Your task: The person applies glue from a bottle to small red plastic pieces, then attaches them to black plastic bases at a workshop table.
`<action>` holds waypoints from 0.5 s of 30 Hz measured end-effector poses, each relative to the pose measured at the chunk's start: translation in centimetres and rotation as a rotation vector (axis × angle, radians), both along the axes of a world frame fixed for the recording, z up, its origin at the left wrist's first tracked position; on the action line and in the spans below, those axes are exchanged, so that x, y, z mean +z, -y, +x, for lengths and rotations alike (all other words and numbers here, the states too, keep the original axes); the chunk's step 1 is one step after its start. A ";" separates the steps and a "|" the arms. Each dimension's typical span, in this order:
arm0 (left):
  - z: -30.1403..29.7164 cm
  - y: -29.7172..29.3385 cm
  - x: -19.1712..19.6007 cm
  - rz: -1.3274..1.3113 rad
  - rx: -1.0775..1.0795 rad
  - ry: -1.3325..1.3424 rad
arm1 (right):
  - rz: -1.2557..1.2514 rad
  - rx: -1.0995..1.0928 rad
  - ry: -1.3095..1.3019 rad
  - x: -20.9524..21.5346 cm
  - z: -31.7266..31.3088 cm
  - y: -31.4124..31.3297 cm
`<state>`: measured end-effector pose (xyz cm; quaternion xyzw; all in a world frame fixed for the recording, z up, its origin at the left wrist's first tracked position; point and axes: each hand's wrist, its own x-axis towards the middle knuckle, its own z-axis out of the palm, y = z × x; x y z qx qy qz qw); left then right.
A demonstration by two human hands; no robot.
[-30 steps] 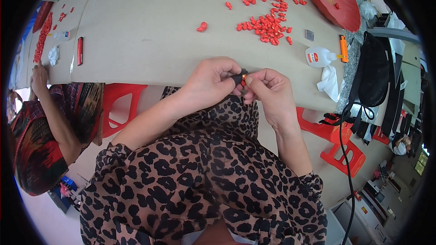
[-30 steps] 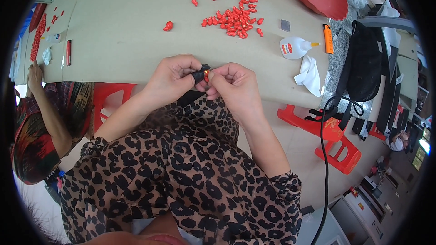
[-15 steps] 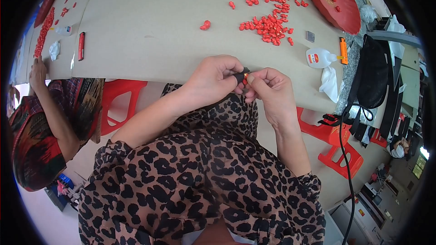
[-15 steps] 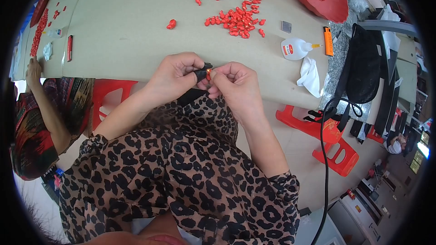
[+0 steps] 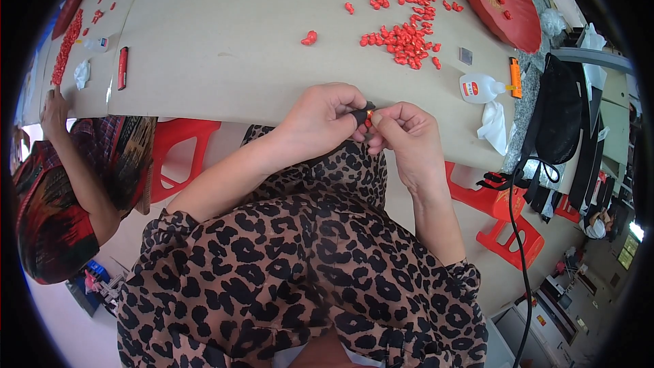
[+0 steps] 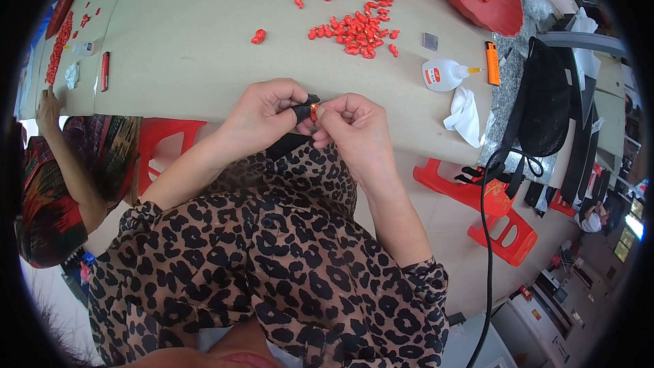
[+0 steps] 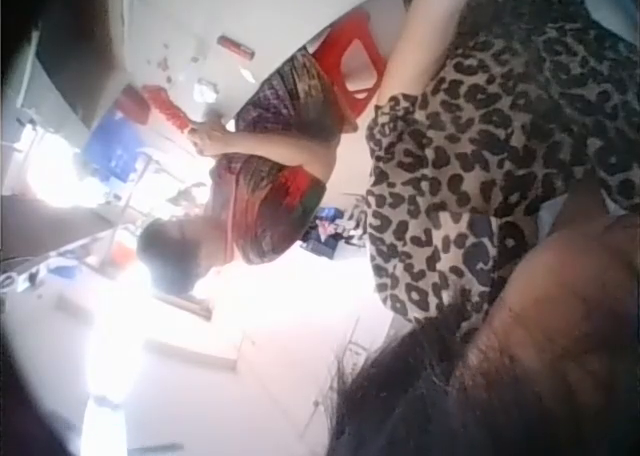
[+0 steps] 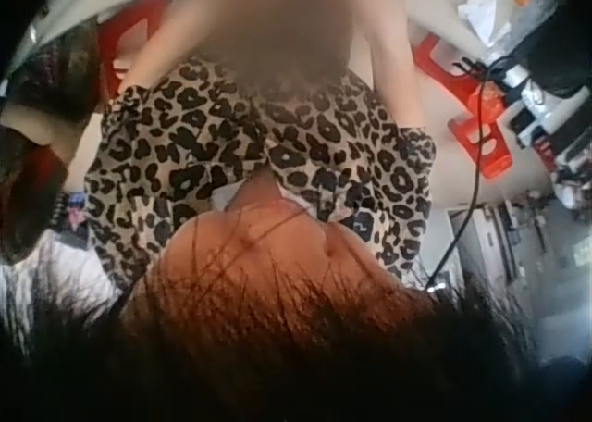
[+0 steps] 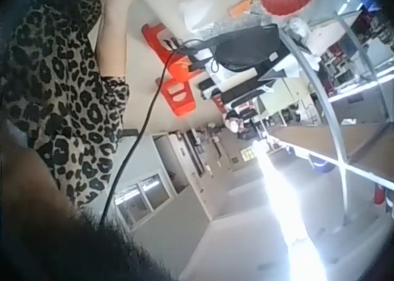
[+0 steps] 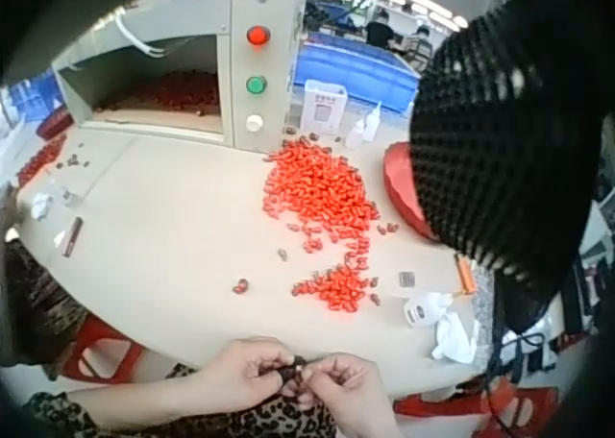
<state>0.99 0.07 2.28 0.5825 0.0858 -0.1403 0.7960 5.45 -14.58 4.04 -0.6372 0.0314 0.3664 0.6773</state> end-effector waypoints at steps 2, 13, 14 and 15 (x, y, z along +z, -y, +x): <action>0.0 0.0 -0.1 0.005 -0.004 0.015 | -0.002 0.002 0.002 0.0 0.0 0.0; 0.0 0.0 -0.2 0.005 0.001 0.010 | -0.008 -0.003 0.000 0.0 0.0 -0.1; 0.0 0.0 -0.2 0.012 0.002 0.004 | -0.010 -0.003 0.002 0.0 0.0 0.0; 0.0 0.0 -0.2 0.013 0.002 0.005 | -0.010 -0.002 0.004 0.0 0.0 0.0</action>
